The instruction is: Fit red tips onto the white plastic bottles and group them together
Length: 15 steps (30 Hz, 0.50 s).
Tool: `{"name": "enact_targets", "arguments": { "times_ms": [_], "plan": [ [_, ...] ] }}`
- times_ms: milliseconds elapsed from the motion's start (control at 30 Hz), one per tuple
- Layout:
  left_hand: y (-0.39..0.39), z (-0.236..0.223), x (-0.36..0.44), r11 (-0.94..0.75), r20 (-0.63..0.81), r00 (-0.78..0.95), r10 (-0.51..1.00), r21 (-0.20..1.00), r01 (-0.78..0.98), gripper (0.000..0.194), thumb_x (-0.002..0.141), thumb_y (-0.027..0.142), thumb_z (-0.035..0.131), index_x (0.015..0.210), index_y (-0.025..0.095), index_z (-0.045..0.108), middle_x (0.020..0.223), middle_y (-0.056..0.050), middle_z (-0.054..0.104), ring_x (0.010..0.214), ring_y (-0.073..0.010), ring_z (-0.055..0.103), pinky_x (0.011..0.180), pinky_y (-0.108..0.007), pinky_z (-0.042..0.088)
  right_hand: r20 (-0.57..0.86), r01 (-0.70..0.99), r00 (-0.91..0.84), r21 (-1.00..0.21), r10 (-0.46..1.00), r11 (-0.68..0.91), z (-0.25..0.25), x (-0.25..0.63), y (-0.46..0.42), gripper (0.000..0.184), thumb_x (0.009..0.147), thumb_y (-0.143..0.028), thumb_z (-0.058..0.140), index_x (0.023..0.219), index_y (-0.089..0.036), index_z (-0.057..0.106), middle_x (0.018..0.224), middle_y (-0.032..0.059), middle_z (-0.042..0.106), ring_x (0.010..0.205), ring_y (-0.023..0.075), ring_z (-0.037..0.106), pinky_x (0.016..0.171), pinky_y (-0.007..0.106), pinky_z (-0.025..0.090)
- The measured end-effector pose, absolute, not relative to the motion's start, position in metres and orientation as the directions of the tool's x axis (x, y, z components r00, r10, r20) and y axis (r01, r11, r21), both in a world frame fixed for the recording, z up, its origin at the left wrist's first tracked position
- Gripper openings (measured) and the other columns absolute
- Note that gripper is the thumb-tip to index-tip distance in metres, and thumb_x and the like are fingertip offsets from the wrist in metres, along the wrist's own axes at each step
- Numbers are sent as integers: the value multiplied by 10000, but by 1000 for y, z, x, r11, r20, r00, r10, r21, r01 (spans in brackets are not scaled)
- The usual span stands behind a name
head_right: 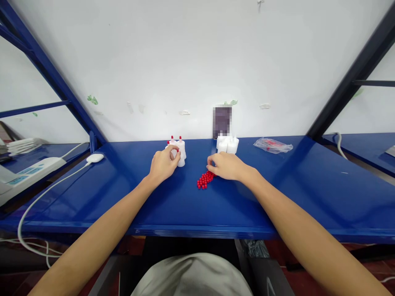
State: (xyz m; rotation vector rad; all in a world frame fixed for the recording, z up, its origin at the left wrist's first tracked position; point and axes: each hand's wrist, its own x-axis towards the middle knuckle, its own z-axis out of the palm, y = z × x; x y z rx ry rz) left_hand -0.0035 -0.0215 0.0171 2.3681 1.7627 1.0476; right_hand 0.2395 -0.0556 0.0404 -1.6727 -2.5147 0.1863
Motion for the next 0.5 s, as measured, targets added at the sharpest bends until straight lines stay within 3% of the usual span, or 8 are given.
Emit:
{"name": "enact_targets", "arguments": {
  "times_ms": [100, 167, 233, 367, 500],
  "plan": [
    [-25, 16, -2, -463, 534, 233, 813, 349, 815, 323, 934, 326, 522, 1230, 225, 603, 687, -16, 661, 653, -198, 629, 683, -293, 458, 18, 889, -416, -201, 909, 411, 42, 241, -56, 225, 920, -352, 475, 901, -235, 667, 778, 36, 686, 686, 184, 601, 588, 274, 353],
    [-28, 15, 1, -622, 523, 416, 744, 315, 717, 320, 962, 300, 478, 1252, 222, 588, 757, -14, 668, 669, -168, 620, 716, -282, 471, 50, 885, -419, -202, 907, 420, 43, 241, -56, 228, 915, -339, 469, 923, -237, 673, 779, 35, 687, 684, 184, 599, 594, 275, 352],
    [-31, 12, 5, -772, 468, 620, 630, 285, 569, 325, 990, 263, 415, 1259, 216, 592, 926, -45, 671, 774, -158, 628, 783, -283, 485, 178, 902, -345, -209, 921, 378, 46, 242, -56, 249, 908, -333, 457, 963, -230, 678, 782, 41, 689, 696, 196, 599, 612, 285, 358],
    [-28, 4, 18, -872, 325, 816, 478, 281, 400, 382, 1007, 217, 353, 1309, 214, 586, 1073, -86, 591, 958, -177, 598, 891, -308, 481, 502, 820, -73, -461, 862, 338, 48, 251, -47, 330, 865, -235, 393, 1125, -200, 593, 860, 55, 673, 742, 210, 596, 676, 311, 421],
    [-23, -1, 25, -874, 262, 847, 462, 300, 383, 399, 1012, 240, 361, 1348, 258, 576, 1057, -77, 546, 943, -178, 568, 905, -327, 474, 598, 729, 59, -573, 799, 374, 40, 268, -26, 472, 752, -122, 380, 1209, -211, 456, 1034, 84, 611, 936, 229, 586, 778, 334, 481]
  ]
}}
